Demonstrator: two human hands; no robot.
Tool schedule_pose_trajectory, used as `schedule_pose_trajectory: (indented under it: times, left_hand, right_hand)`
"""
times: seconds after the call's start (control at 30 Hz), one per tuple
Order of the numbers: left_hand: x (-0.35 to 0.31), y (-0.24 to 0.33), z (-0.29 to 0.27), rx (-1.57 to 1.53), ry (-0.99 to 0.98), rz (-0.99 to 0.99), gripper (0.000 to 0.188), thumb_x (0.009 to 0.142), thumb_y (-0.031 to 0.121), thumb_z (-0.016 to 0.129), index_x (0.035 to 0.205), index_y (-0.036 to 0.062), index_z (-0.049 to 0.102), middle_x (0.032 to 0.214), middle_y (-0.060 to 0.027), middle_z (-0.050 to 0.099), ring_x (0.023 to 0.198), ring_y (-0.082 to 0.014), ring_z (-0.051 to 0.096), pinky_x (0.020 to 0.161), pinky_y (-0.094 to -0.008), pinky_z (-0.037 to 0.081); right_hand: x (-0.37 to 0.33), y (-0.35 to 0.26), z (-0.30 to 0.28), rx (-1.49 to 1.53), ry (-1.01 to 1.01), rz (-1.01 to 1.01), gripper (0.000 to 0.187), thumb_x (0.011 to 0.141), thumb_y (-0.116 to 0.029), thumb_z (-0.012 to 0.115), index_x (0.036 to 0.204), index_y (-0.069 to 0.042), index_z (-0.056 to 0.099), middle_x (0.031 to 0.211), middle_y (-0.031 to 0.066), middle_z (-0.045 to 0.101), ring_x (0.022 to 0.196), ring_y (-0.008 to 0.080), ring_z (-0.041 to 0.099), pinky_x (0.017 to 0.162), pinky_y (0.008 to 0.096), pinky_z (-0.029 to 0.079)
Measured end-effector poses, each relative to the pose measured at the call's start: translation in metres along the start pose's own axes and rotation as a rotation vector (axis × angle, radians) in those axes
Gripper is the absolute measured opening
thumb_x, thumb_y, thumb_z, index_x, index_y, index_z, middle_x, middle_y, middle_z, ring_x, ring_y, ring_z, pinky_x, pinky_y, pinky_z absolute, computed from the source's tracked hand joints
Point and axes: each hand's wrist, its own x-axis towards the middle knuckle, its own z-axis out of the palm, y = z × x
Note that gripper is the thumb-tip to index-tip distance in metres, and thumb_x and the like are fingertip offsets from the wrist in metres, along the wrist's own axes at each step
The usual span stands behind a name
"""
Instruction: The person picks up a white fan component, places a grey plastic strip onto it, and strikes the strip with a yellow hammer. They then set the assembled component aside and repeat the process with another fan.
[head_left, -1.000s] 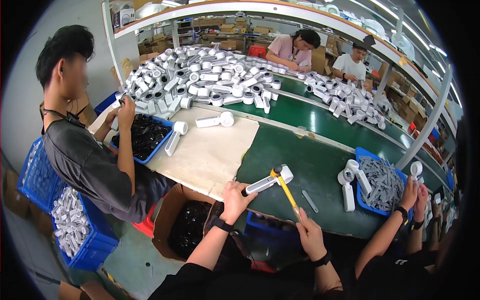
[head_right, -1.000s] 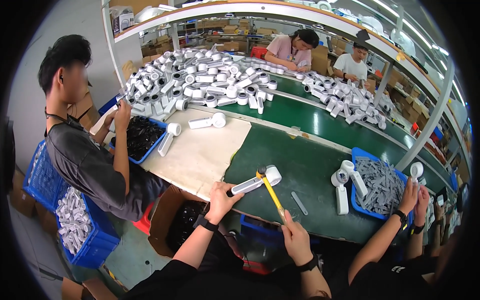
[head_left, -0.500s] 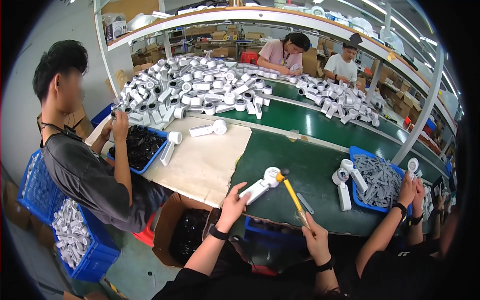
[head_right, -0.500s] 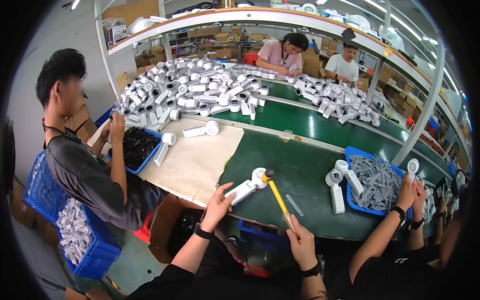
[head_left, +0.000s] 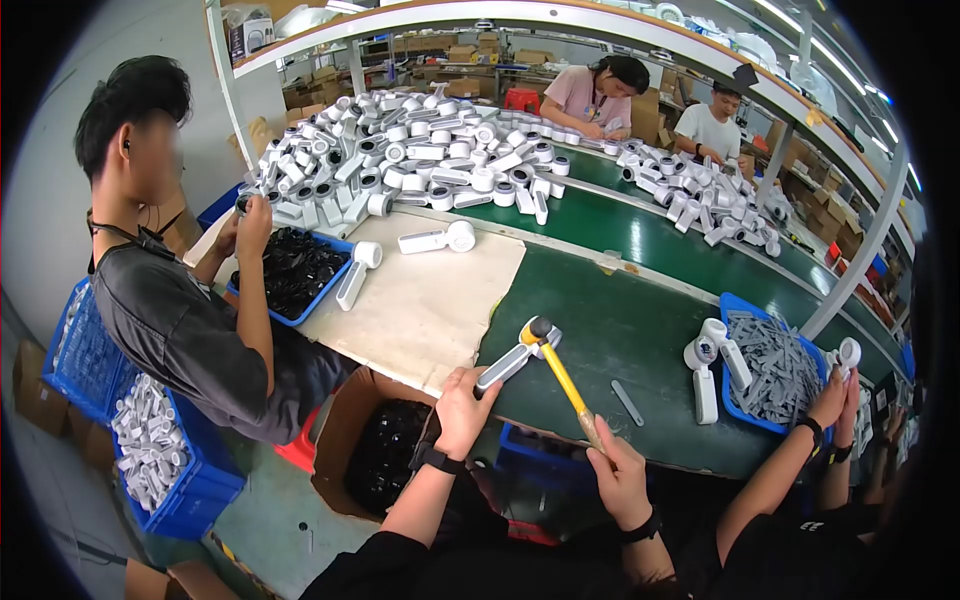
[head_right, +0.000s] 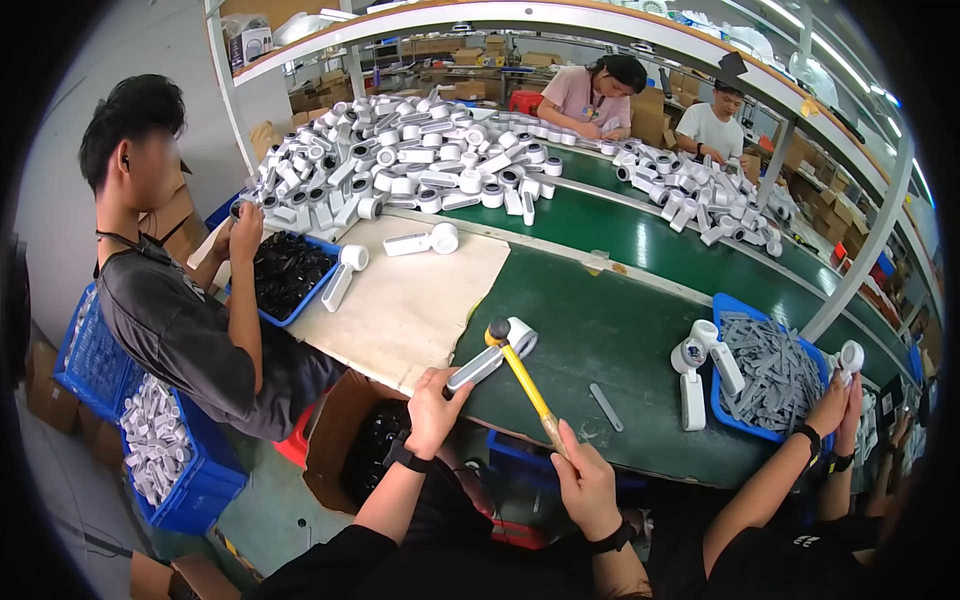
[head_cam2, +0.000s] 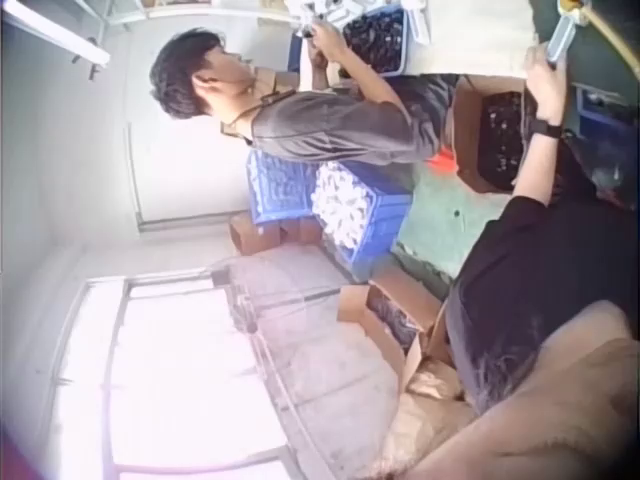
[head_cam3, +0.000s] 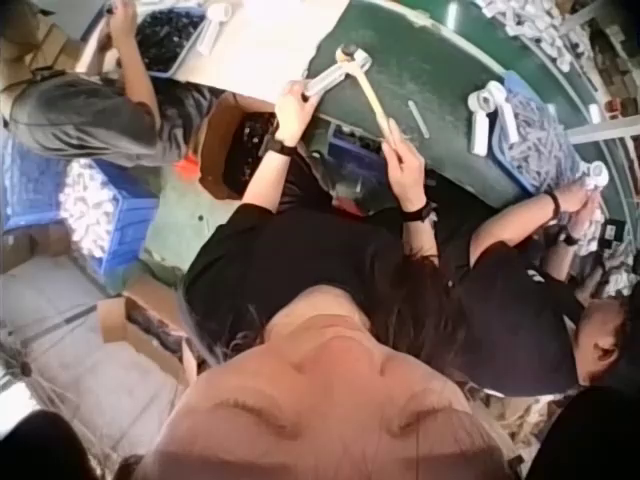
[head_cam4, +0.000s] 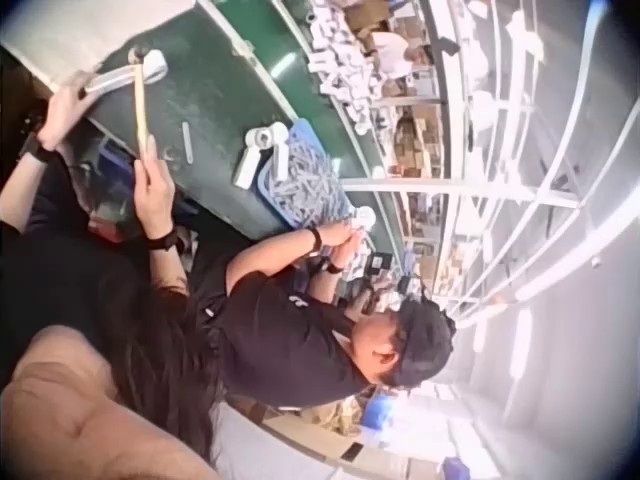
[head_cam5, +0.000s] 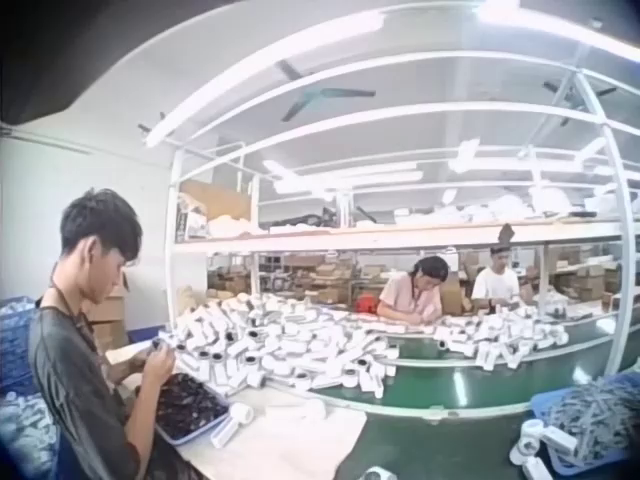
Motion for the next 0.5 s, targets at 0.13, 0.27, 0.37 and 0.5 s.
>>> schedule_pose_trajectory:
  times: [0.13,0.27,0.37,0.5]
  left_hand:
    - [0.003,-0.001,-0.004,-0.039,-0.046,-0.020,0.025,0.081,0.023,0.079,0.101,0.0090,0.074,0.086,-0.0098,0.064,0.073,-0.0270,0.063,0.068,-0.0374,0.052]
    - [0.006,0.001,-0.008,-0.053,-0.120,-0.075,0.025,0.079,0.022,0.080,0.101,0.0096,0.074,0.085,-0.0093,0.063,0.071,-0.0255,0.063,0.067,-0.0363,0.052]
    - [0.007,0.003,-0.006,-0.054,-0.119,-0.090,0.026,0.078,0.023,0.080,0.100,0.0098,0.075,0.084,-0.0092,0.063,0.072,-0.0259,0.064,0.067,-0.0366,0.052]
    - [0.005,-0.003,-0.007,-0.034,-0.126,-0.090,0.028,0.078,0.025,0.080,0.101,0.0101,0.075,0.084,-0.0097,0.063,0.073,-0.0273,0.064,0.067,-0.0380,0.051]
  right_hand:
    - [0.005,0.014,0.008,-0.202,-0.176,0.049,0.052,0.089,-0.002,0.066,0.140,-0.006,0.055,0.085,0.0131,0.063,0.075,0.0244,0.061,0.070,0.0312,0.048]
    - [0.010,-0.003,-0.002,-0.167,-0.135,0.058,0.051,0.090,-0.004,0.065,0.140,-0.007,0.055,0.083,0.0149,0.060,0.073,0.0282,0.060,0.070,0.0341,0.048]
    - [-0.001,0.021,0.012,-0.143,-0.105,0.019,0.050,0.090,-0.004,0.065,0.140,-0.006,0.055,0.080,0.0140,0.059,0.070,0.0264,0.058,0.067,0.0339,0.047]
    - [0.006,0.005,0.004,-0.162,-0.138,0.014,0.050,0.091,-0.008,0.066,0.139,-0.011,0.056,0.080,0.0134,0.059,0.069,0.0303,0.060,0.065,0.0377,0.048]
